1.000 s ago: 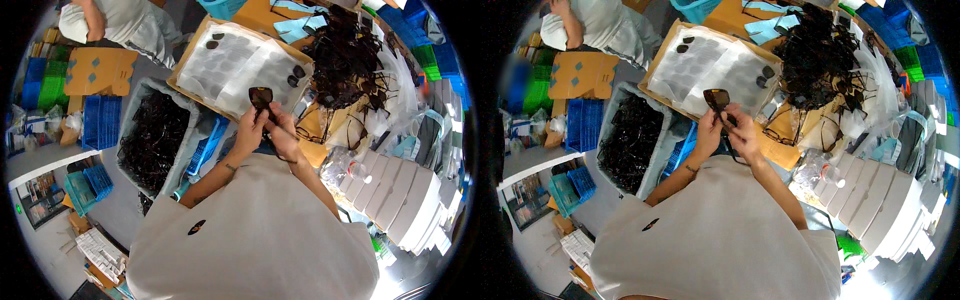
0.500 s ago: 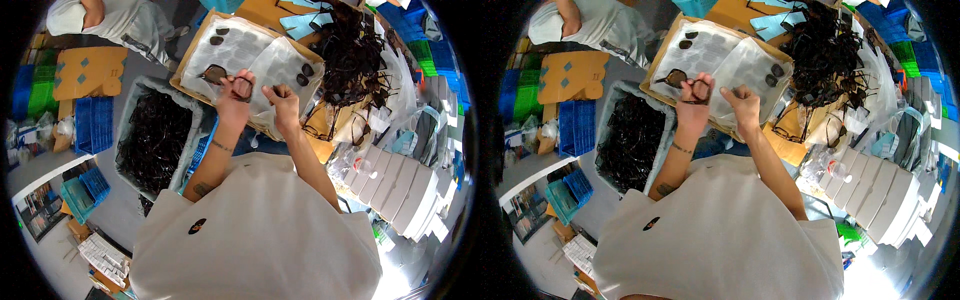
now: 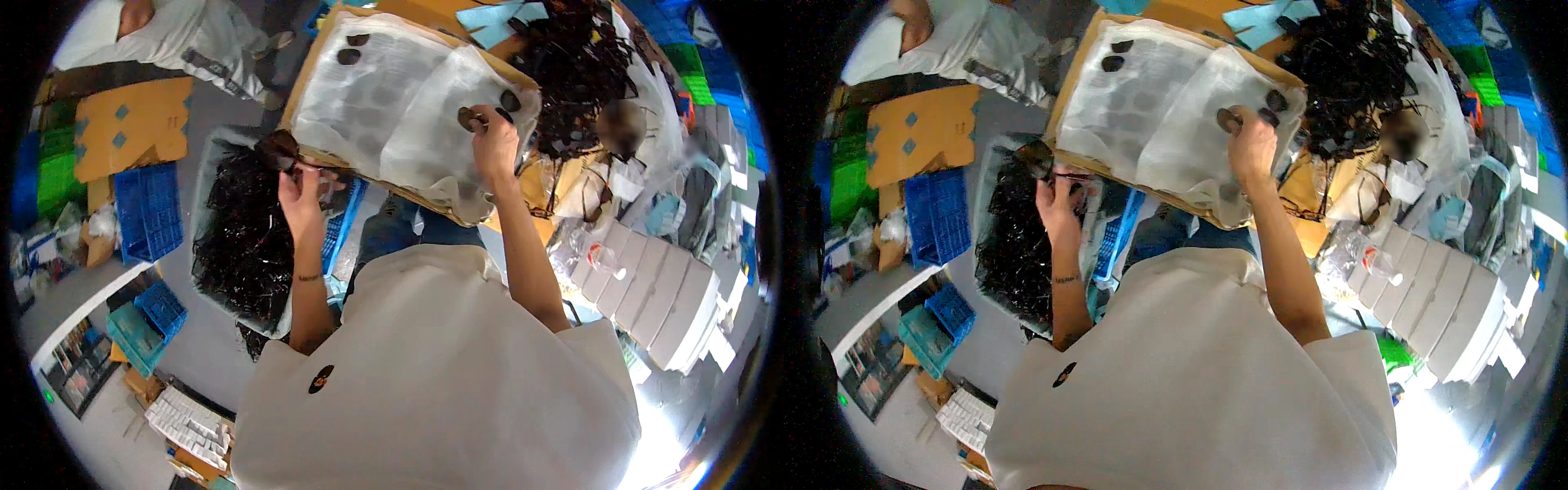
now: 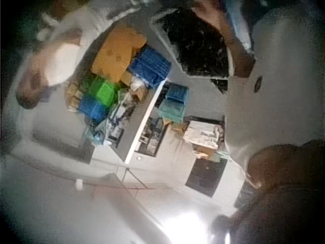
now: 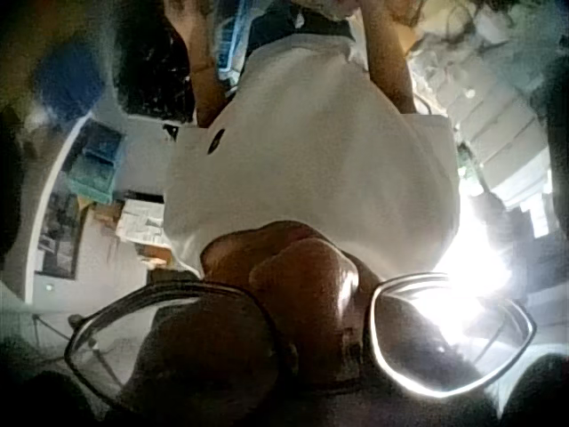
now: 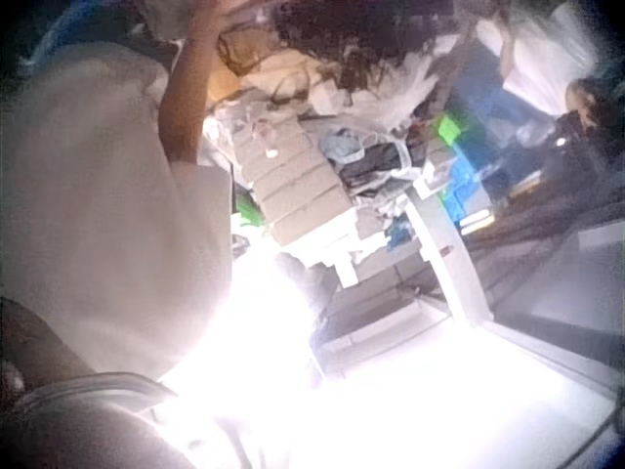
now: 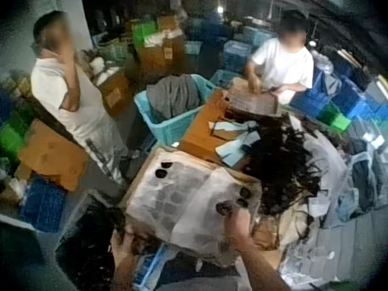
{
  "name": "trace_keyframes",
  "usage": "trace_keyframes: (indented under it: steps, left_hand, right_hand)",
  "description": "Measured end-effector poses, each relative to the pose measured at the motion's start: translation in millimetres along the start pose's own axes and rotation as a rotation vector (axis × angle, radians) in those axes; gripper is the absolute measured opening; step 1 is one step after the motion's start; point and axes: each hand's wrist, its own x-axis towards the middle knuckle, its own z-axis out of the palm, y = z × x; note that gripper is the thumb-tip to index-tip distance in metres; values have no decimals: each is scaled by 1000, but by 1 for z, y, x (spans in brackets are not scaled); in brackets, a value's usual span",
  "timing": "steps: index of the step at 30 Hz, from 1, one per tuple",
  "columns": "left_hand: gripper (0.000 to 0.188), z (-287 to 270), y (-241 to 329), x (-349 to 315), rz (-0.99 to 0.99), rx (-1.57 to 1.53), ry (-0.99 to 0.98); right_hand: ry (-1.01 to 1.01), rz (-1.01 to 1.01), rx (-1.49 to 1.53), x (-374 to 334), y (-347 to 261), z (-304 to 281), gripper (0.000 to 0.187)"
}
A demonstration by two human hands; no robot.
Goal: The person assembles sunglasses by picking up lenses and frames from a tray and bin, then snapping them together. The person places the completed sunglasses into a pile on the table. The person repeats this process for multiple pairs.
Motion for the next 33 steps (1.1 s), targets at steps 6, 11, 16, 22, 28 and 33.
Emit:
trace_keyframes:
  steps: [6, 11, 16, 22, 28, 33]
  left_hand:
    - [34, 5, 27, 4, 305, 1229, -163]
    - [28, 17, 44, 9, 332, 1207, -261]
    - [31, 18, 52, 12, 294, 1137, -311]
    - [29, 55, 70, 6, 300, 993, -417]
    - [28, 84, 82, -19, 477, 874, -371]
    - [27, 80, 75, -32, 428, 830, -386]
  right_hand:
    - [-209, 110, -263, 28, 58, -13, 26]
    - [-347, 130, -470, 36, 76, 0, 17]
    - [-540, -129, -557, 21, 77, 0, 17]
    - [-656, -4, -556, 21, 49, -13, 33]
    - [-598, -19, -548, 13, 47, -11, 32]
    - [-576, -68, -524, 4, 44, -16, 42]
